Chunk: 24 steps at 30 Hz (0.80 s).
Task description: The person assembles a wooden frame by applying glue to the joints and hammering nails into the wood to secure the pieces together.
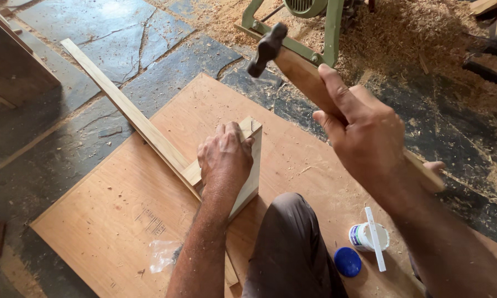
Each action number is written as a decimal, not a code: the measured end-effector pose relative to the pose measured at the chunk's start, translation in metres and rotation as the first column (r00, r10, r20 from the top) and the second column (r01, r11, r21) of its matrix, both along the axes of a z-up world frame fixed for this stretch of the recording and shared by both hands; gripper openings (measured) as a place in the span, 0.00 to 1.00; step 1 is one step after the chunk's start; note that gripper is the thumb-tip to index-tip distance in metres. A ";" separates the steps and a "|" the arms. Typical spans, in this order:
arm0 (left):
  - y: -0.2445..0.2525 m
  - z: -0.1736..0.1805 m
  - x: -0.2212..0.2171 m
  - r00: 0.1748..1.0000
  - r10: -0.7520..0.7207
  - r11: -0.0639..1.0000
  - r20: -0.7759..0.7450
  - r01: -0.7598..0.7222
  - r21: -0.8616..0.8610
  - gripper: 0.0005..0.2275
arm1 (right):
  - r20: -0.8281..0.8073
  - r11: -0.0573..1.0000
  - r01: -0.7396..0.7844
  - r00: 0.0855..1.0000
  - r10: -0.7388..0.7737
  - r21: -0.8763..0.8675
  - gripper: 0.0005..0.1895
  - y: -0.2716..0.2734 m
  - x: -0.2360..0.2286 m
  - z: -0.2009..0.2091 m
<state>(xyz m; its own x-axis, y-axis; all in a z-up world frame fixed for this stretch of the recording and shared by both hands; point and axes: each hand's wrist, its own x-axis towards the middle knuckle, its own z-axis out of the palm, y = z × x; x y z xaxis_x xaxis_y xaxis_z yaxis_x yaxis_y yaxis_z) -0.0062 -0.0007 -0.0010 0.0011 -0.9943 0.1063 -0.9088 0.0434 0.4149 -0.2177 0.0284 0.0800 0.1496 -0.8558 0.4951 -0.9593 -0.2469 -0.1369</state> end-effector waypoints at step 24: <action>0.003 0.002 0.000 0.999 -0.003 0.999 -0.035 0.002 -0.040 0.16 | -0.081 0.999 0.009 0.997 -0.006 0.042 0.33 -0.001 0.001 -0.007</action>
<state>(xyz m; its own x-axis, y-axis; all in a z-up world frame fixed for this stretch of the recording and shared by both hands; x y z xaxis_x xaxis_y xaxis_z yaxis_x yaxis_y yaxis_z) -0.0058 0.0025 0.0012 0.0032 -0.9893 0.1456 -0.8936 0.0626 0.4445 -0.2163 0.0270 0.0733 0.1808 -0.8768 0.4455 -0.9695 -0.2352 -0.0693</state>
